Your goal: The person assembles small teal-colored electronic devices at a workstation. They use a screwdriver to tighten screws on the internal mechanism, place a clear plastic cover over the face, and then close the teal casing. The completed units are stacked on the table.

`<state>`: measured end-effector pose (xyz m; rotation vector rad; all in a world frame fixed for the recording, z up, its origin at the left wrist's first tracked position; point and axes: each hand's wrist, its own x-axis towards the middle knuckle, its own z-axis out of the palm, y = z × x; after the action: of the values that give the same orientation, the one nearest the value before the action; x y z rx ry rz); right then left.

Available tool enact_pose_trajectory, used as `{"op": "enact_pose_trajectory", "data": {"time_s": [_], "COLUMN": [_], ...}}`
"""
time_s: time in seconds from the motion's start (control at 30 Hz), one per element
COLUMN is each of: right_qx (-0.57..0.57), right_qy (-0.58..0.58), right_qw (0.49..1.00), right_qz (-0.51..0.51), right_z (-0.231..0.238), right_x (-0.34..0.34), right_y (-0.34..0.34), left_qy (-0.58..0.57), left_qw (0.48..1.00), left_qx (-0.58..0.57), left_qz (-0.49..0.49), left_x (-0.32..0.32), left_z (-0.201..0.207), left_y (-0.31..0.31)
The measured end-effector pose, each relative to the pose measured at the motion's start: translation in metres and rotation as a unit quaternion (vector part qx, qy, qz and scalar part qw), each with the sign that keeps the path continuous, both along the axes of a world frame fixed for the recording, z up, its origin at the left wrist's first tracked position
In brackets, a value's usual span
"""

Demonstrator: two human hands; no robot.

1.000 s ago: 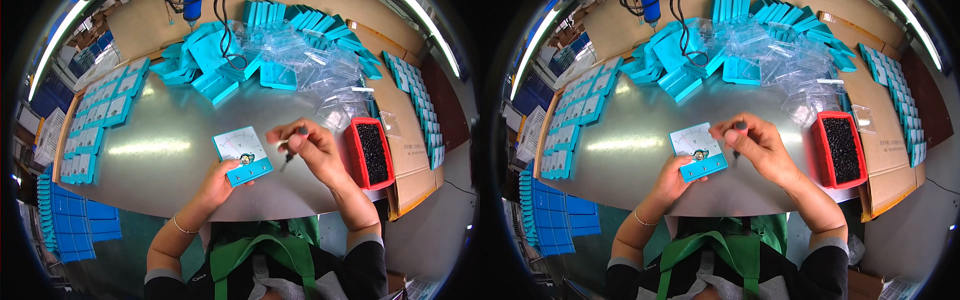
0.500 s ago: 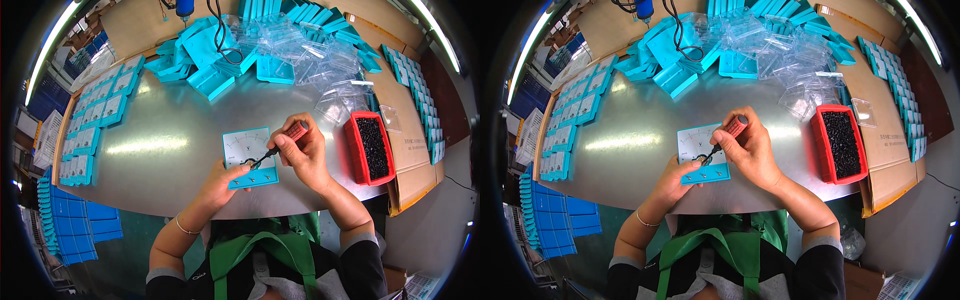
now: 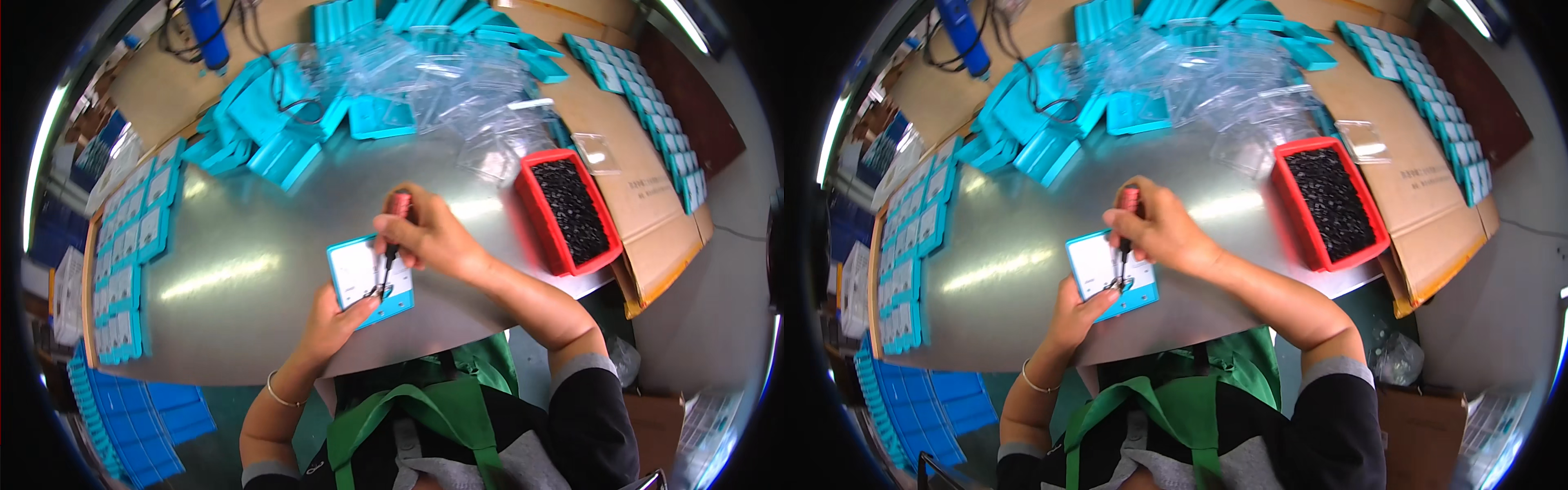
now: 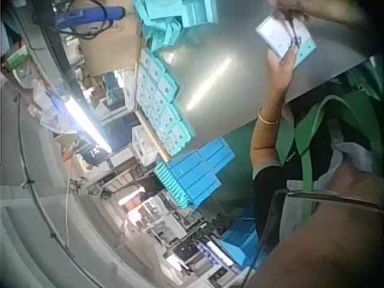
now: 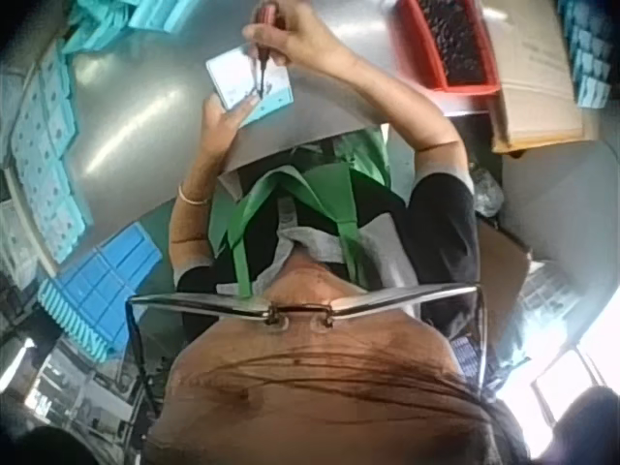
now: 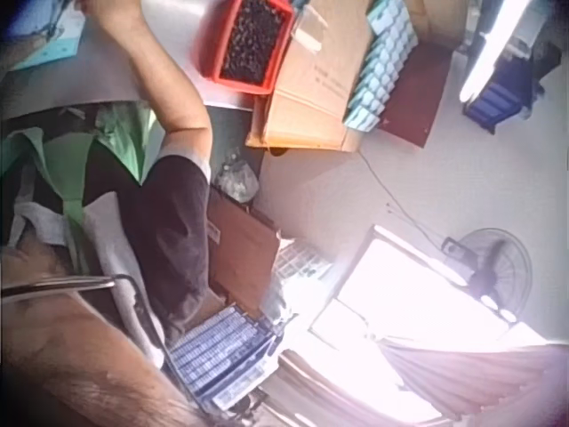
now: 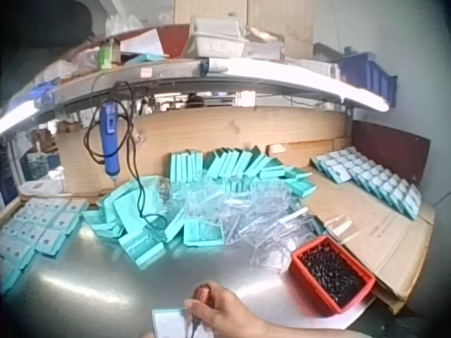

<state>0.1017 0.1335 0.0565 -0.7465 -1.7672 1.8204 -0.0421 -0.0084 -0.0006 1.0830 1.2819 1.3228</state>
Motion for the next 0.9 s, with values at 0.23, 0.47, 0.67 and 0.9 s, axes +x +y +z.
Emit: {"op": "enact_pose_trajectory", "data": {"time_s": [0.23, 0.47, 0.67, 0.9], "right_qx": [0.402, 0.542, 0.554, 0.489], "right_qy": [-0.050, -0.263, -0.162, -0.298], "right_qw": [0.902, 0.781, 0.813, 0.817], "right_qz": [-0.152, -0.163, 0.074, 0.059], "right_z": [-0.008, -0.084, -0.064, -0.056], "right_x": [0.038, 0.044, 0.027, 0.012], "right_y": [0.019, 0.050, 0.008, -0.002], "left_qy": [-0.173, -0.195, -0.210, -0.218], "left_qw": [0.980, 0.975, 0.963, 0.952], "left_qx": [0.002, 0.016, 0.061, 0.065], "left_qz": [0.095, 0.100, 0.157, 0.203], "left_x": [-0.016, -0.016, -0.031, -0.038], "left_z": [-0.004, -0.009, -0.009, -0.007], "left_y": [0.009, 0.006, -0.002, -0.007]}}
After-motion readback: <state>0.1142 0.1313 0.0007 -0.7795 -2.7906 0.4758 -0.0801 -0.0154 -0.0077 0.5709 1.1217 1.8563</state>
